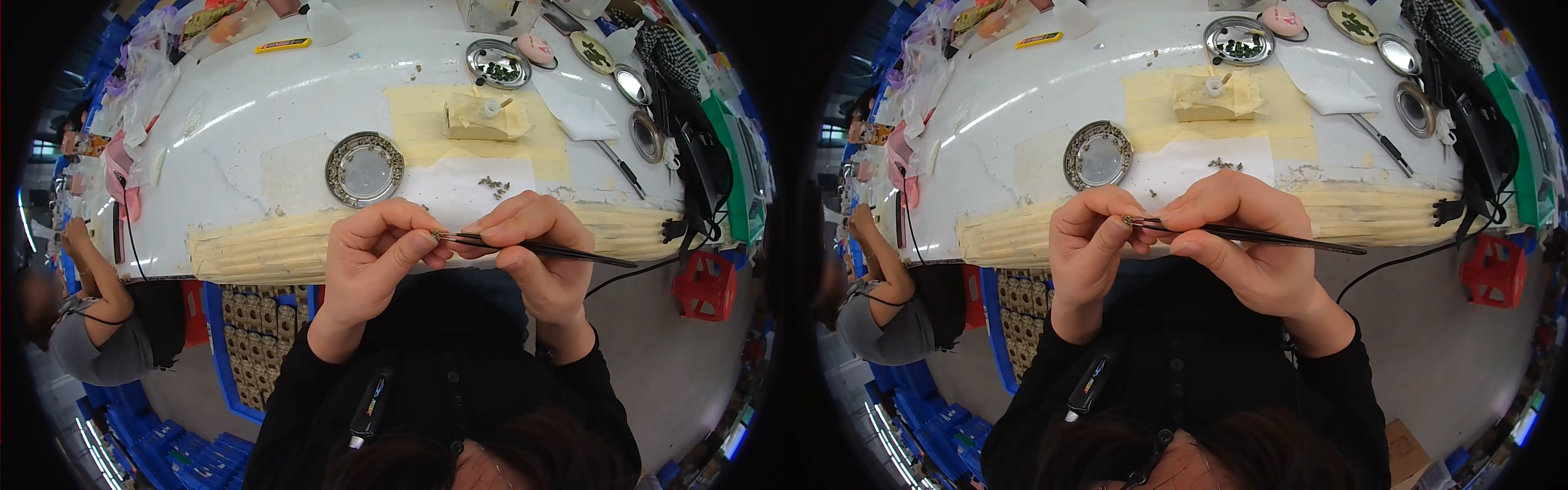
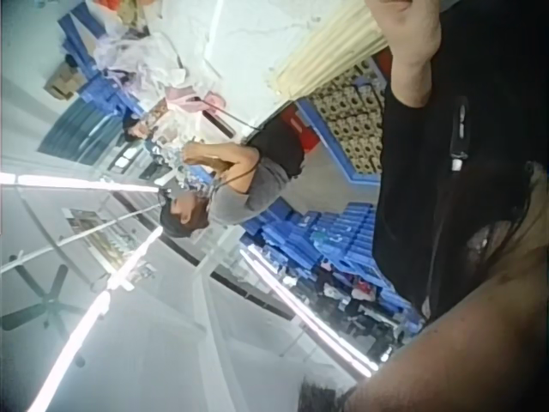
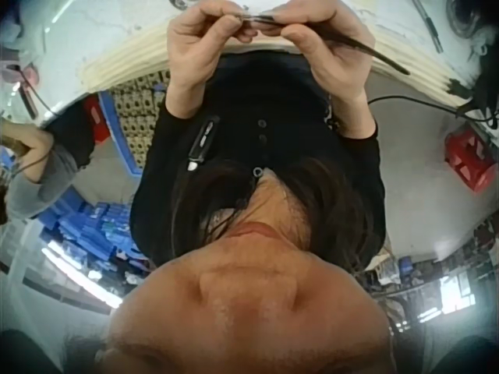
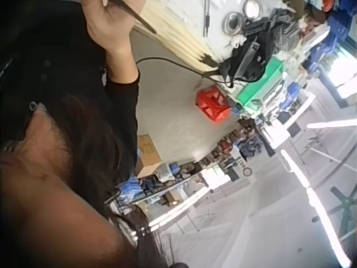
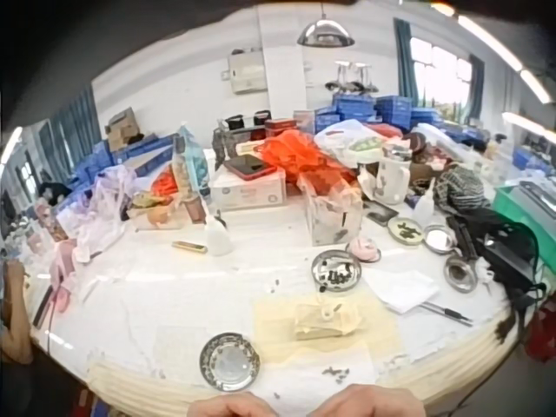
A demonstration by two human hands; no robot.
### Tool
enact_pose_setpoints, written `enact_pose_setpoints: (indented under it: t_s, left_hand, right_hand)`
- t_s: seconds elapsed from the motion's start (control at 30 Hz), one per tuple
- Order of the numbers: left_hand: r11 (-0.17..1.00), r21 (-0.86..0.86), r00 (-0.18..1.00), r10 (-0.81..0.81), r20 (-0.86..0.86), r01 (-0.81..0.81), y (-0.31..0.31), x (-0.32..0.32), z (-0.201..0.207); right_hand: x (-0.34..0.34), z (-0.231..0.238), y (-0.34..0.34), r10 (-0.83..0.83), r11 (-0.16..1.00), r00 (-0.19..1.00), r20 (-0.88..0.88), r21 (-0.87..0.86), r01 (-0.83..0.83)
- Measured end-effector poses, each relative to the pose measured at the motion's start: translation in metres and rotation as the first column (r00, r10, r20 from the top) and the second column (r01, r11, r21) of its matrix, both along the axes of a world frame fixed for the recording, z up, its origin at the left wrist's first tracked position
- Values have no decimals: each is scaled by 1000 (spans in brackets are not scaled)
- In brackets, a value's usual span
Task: Assemble small mechanical or electronic components at a workbench.
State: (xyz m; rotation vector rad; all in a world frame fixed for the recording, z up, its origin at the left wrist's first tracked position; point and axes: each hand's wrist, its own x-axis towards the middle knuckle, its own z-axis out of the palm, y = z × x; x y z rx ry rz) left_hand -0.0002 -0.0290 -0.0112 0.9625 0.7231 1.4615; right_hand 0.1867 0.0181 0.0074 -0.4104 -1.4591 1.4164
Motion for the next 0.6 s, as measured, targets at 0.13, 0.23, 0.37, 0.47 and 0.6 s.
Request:
enact_pose_setpoints:
  t_s: [0.13,0.23,0.37,0.47,0.6]
  left_hand:
    - [851,488,590,497,-636,-191,4,-2,11]
    - [696,701,362,701,-615,-157,7,3,17]
    - [664,746,271,728,-630,-50,5,6,23]
    - [651,759,256,735,-628,-9,5,7,23]
    - [647,762,262,730,-631,30,5,5,24]
  right_hand:
    - [1,3,1,-143,981,987,68,139,133]
    - [6,10,4,-216,952,953,214,264,156]
    - [-8,6,-5,-309,943,902,303,219,249]
    - [-10,5,-4,-213,976,928,306,116,185]
    - [-8,7,-3,-91,988,965,245,-102,119]
